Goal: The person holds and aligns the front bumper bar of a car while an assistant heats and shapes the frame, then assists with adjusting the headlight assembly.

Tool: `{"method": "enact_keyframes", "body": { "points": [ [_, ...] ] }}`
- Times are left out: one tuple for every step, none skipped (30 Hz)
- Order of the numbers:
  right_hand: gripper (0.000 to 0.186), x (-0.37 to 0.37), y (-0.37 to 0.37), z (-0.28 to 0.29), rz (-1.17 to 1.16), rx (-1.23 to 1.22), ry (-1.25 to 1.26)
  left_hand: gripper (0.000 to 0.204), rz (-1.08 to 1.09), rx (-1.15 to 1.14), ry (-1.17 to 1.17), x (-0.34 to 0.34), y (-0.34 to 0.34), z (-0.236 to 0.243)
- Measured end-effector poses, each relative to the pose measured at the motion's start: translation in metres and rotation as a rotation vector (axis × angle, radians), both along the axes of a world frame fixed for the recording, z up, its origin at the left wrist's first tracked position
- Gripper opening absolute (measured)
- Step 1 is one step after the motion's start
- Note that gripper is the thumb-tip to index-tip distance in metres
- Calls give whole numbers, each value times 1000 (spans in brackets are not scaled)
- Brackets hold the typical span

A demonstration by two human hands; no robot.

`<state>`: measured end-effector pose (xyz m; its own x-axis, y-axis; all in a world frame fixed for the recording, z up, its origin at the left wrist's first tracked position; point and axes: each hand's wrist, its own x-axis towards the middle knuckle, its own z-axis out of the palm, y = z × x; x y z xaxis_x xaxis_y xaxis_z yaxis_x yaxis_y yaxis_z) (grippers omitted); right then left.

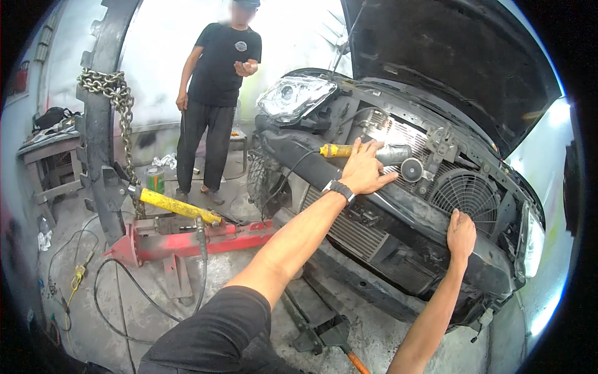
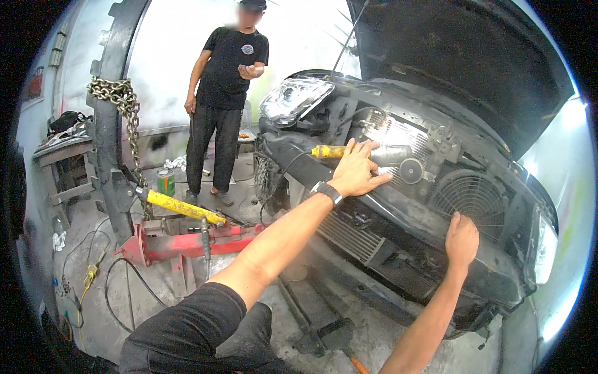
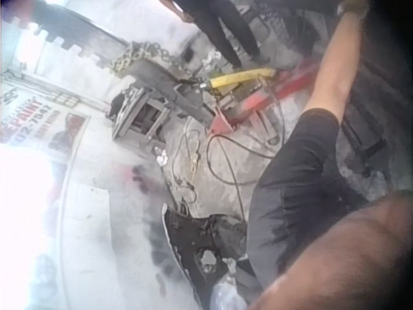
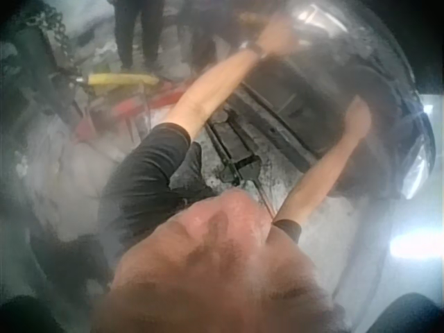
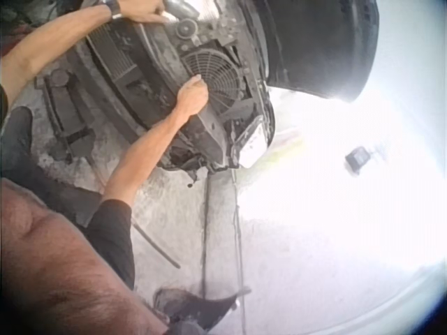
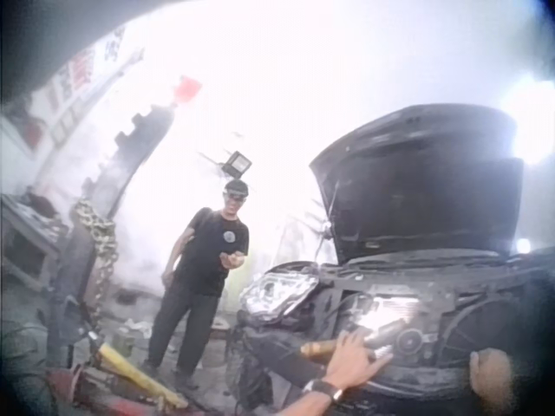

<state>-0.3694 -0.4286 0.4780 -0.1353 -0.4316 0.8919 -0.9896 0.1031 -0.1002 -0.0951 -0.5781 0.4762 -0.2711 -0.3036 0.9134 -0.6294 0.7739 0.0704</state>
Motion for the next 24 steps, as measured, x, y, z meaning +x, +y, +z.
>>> {"method": "enact_keyframes", "body": {
  "points": [
    [40, 0, 0, 0, -2, -1, 3, 51, 4, 1, -2, 1, 0, 0],
    [40, 0, -1, 0, 3, 3, 2, 51, 9, 5, -2, 1, 0, 0],
    [41, 0, -1, 0, 0, -2, 7, 51, 1, 7, 3, 1, 1, 0],
    [41, 0, -1, 0, -1, -7, 12, 52, -7, 9, 9, 1, 1, 0],
    [42, -2, -3, -1, -4, -5, 4, 51, -11, 6, 8, 2, 1, 0],
    [42, -2, -3, -1, 0, 1, 3, 51, -7, 12, 8, 2, 2, 0],
    [42, -2, -2, -1, -7, 5, -5, 51, -12, 8, 1, 1, 3, 1],
    [43, -2, -1, -1, -15, 10, -14, 51, -18, 5, -5, 1, 4, 1],
    [43, -1, 0, -1, -6, -4, -3, 51, -19, -18, 7, 0, 3, 2],
    [43, 0, 0, 0, -1, 1, -5, 51, -14, -13, 5, 1, 2, 1],
    [43, 1, 0, 0, 6, 6, -13, 51, -9, -16, 7, 2, 1, 1],
    [43, 2, 0, 1, 11, 8, -23, 52, -6, -21, 6, 2, 0, 1],
    [43, 3, -1, 1, 12, 7, -28, 52, -6, -32, 6, 3, -1, 1],
    [43, 3, -1, 1, 15, 9, -32, 52, -2, -31, 2, 2, -1, 0],
    [43, 1, 0, 1, 10, 8, -31, 51, -12, -23, 9, 0, 0, 1],
    [43, -1, 0, 0, 4, 7, -30, 51, -23, -16, 17, -1, 0, 1],
    [44, -5, -2, -1, 9, -3, -21, 51, -22, -16, 14, -1, 1, 1],
    [44, -4, -2, -2, 11, -3, -23, 51, -10, -28, 14, -1, 0, 1],
    [43, -3, -2, -1, 7, -1, -20, 51, 1, -41, 13, -1, 0, 0],
    [43, -2, -1, -1, 2, 1, -18, 51, 2, -41, 12, -1, 0, 0],
    [43, -1, 0, -1, 1, 2, -20, 51, 0, -31, 9, 0, -1, 0],
    [43, -1, 0, 0, -1, 10, -28, 51, -1, -22, 6, 0, -1, 1],
    [43, 0, 0, 0, -2, 18, -36, 51, -2, -21, 4, 0, -1, 1],
    [43, 0, 0, 0, -3, 19, -37, 51, 0, -27, 8, 0, -1, 0]
  ]
}}
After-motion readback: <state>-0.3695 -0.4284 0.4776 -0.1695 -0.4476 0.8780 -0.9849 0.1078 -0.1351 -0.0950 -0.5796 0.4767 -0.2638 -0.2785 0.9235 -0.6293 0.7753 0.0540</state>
